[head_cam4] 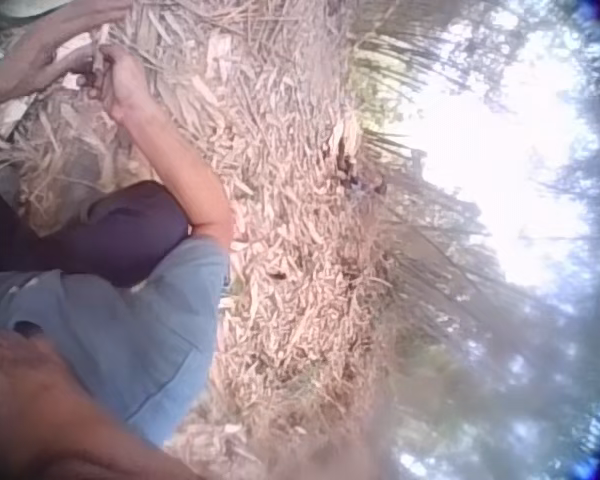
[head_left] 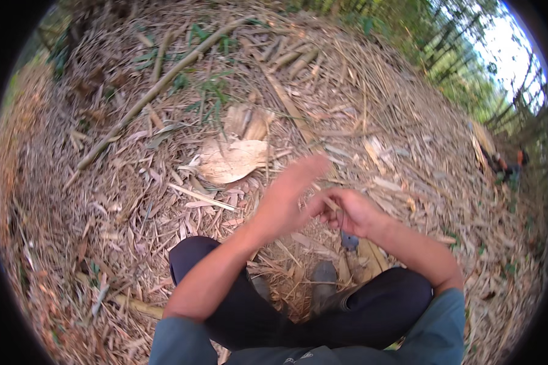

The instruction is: The person sits on the ground in a bamboo grove and uses a large knife to split a bamboo stalk into thin strips. They repeatedly strike the bamboo with the knife to separate it into smaller pieces.

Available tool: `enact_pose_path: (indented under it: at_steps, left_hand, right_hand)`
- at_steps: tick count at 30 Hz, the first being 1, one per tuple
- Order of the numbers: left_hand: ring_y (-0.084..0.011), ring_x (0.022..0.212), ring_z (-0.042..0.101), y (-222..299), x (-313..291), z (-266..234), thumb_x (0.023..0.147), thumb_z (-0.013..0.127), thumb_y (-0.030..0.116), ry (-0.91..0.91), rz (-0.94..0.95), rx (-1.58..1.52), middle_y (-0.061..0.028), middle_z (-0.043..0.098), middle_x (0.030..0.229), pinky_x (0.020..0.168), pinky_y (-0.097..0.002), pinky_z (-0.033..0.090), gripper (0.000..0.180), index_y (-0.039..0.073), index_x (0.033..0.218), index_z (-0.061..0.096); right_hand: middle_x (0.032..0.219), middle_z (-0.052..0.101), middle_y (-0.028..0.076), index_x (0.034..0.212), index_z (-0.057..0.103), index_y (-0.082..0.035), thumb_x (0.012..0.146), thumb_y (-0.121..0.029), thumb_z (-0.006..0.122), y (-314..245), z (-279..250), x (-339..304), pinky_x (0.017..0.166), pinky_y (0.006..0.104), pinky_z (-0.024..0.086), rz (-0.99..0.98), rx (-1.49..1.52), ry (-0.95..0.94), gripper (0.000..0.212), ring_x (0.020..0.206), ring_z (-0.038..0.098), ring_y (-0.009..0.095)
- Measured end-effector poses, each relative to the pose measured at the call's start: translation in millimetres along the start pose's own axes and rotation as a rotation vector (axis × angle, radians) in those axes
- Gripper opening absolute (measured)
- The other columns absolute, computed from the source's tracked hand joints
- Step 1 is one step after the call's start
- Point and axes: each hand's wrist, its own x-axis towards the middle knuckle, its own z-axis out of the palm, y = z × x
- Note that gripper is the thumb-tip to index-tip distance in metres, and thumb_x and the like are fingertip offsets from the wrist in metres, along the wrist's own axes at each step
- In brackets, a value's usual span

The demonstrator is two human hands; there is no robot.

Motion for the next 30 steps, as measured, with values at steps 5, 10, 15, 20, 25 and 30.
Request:
enact_pose_path:
  at_steps: [5,10,15,20,25,30]
  left_hand:
    - [-0.0354,0.119,0.061,22,-13,68,0.084,0.066,-0.001,-0.208,0.120,0.033,-0.0173,0.061,0.131,0.100,-0.0416,0.051,0.051,0.003,0.134,0.056]
    - [-0.0325,0.105,0.069,3,-8,96,0.083,0.068,-0.001,-0.262,0.032,0.029,-0.0155,0.069,0.116,0.088,-0.0389,0.057,0.033,0.002,0.116,0.067]
    - [-0.0297,0.102,0.071,3,1,103,0.083,0.064,-0.009,-0.248,0.020,-0.032,-0.0146,0.073,0.106,0.088,-0.0375,0.058,0.028,0.002,0.109,0.068]
    - [-0.0309,0.108,0.068,-4,-11,98,0.096,0.055,-0.005,-0.005,-0.258,-0.218,-0.0187,0.070,0.106,0.093,-0.0402,0.058,0.010,-0.001,0.102,0.063]
    - [-0.0319,0.111,0.066,-15,-4,120,0.101,0.056,0.006,0.176,-0.380,-0.350,-0.0167,0.067,0.108,0.092,-0.0403,0.060,0.011,0.000,0.110,0.058]
    - [-0.0259,0.109,0.068,-17,0,120,0.105,0.051,0.017,0.389,-0.551,-0.346,-0.0145,0.068,0.111,0.083,-0.0284,0.062,0.018,0.002,0.112,0.059]
  right_hand:
    - [0.075,0.064,-0.004,0.101,0.064,-0.014,0.099,-0.028,0.049,28,-61,19,0.049,0.0247,0.039,0.027,0.213,0.249,0.020,0.058,0.054,0.009]
    - [0.074,0.063,-0.005,0.096,0.063,-0.014,0.102,-0.030,0.048,70,-78,17,0.048,0.0238,0.037,-0.011,0.385,0.115,0.023,0.058,0.056,0.008]
    - [0.074,0.064,0.002,0.098,0.064,-0.007,0.103,-0.039,0.053,108,-112,13,0.049,0.0256,0.040,-0.157,0.406,0.118,0.034,0.058,0.058,0.012]
    - [0.071,0.065,0.006,0.097,0.063,-0.002,0.093,-0.038,0.065,223,-178,8,0.058,0.0374,0.049,-0.374,-0.371,0.770,0.036,0.061,0.063,0.023]
    - [0.104,0.058,0.015,0.117,0.055,-0.004,0.081,-0.036,0.077,296,-187,-30,0.085,0.0468,0.045,-0.220,-1.142,0.882,0.053,0.099,0.060,0.033]
    - [0.114,0.051,0.014,0.124,0.052,-0.005,0.075,-0.029,0.080,318,-188,-15,0.091,0.0444,0.040,-0.213,-1.179,0.964,0.061,0.106,0.052,0.033]
